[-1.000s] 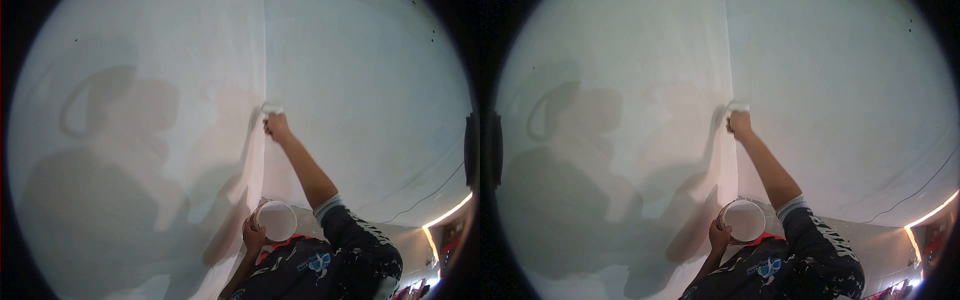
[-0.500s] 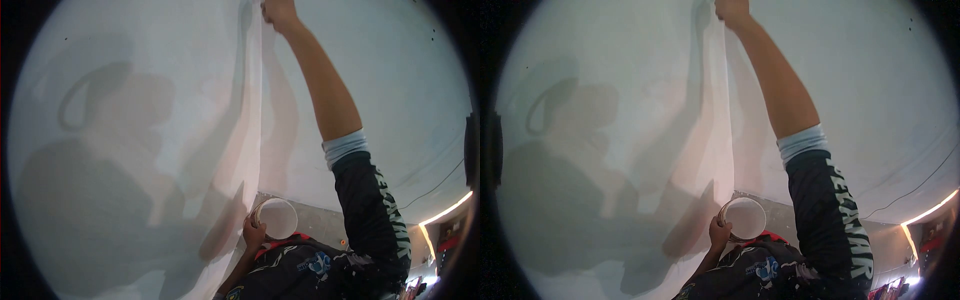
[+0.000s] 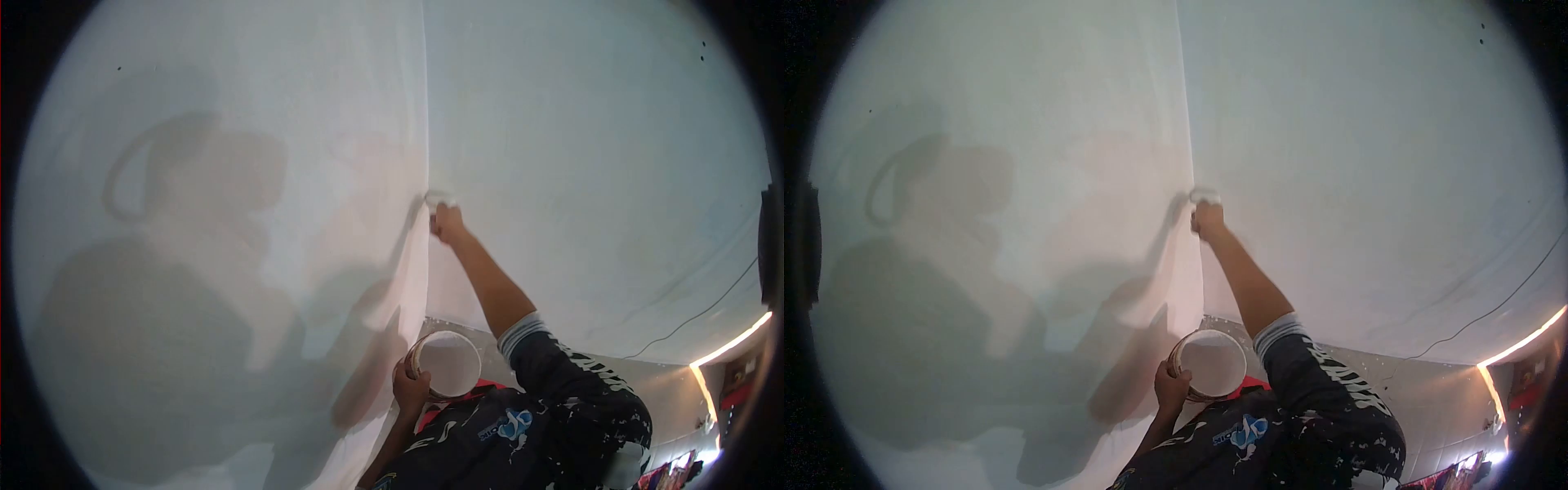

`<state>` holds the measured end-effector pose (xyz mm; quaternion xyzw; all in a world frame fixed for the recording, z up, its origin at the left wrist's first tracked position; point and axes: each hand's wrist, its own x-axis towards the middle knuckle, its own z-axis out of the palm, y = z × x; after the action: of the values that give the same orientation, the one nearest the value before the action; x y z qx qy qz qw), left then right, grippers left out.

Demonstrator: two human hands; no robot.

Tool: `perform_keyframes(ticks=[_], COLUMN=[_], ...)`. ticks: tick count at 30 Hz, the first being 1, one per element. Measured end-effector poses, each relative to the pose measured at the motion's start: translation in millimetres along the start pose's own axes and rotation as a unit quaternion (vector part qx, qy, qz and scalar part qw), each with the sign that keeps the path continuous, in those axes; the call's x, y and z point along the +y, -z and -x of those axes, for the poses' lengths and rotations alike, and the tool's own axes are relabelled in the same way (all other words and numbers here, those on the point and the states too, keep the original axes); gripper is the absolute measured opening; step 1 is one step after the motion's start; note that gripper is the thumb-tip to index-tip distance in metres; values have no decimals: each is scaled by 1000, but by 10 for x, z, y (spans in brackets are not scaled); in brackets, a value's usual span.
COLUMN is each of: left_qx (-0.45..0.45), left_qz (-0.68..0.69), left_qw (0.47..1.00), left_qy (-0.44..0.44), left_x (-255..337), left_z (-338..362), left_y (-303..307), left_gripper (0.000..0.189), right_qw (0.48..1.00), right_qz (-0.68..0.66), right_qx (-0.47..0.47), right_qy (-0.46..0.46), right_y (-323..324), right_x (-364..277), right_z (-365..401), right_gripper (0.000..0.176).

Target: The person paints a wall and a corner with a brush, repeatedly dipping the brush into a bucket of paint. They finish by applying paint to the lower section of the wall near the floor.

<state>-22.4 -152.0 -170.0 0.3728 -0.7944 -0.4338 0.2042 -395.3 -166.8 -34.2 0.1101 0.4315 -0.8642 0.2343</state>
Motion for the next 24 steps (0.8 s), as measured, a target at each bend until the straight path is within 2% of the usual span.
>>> perform_keyframes(ticks=[1,2,3,4,5,8,10,13,14,15,16,17,19,21,22,24], left_qx=[7,13,11,3,-6,-9,-12,-10,-6,-7,-13,-18,-21,-25,-19,-13], left_qz=[-16,-34,-33,-9,15,2,9,26,34,34,26,17,32,43,36,29], left_qw=[1000,999,999,1000,1000,1000,1000,999,999,999,999,999,999,998,999,999], left_qy=[-13,-25,-24,-8,10,3,22,39,37,37,40,41,38,39,24,8], left_x=[-31,-33,8,105,132,75,121,141,140,133,128,123,149,134,139,145], left_z=[2,24,34,42,48,40,58,72,75,72,67,54,11,31,32,46], left_y=[-11,-21,-8,25,36,32,45,38,36,39,40,37,35,40,53,94], left_gripper=[27,27,27,27,26,26,25,24,24,24,24,25,25,26,26,26], right_qw=[992,984,989,979,967,923,897,875,879,881,864,866,898,959,986,999], right_qz=[1,-24,10,-7,37,101,89,121,155,189,165,161,146,95,58,27], right_qx=[-120,-156,-102,-124,-106,-114,-197,-171,-136,-101,-73,-59,-13,-17,4,31], right_qy=[40,81,107,160,229,354,384,436,430,422,470,471,415,266,159,7], right_y=[-8,-233,-583,-824,-1045,-1564,-1773,-1675,-1535,-1370,-1210,-1020,-586,-130,84,516], right_x=[-8,-369,-1119,-1484,-1813,-2652,-3090,-3091,-3004,-2799,-2471,-2104,-1348,-578,-236,225], right_z=[-649,-714,473,748,1005,1570,1347,1482,1440,1370,1174,1067,693,609,454,243], right_gripper=[11,12,13,13,11,21,27,27,26,27,31,31,26,23,20,17])
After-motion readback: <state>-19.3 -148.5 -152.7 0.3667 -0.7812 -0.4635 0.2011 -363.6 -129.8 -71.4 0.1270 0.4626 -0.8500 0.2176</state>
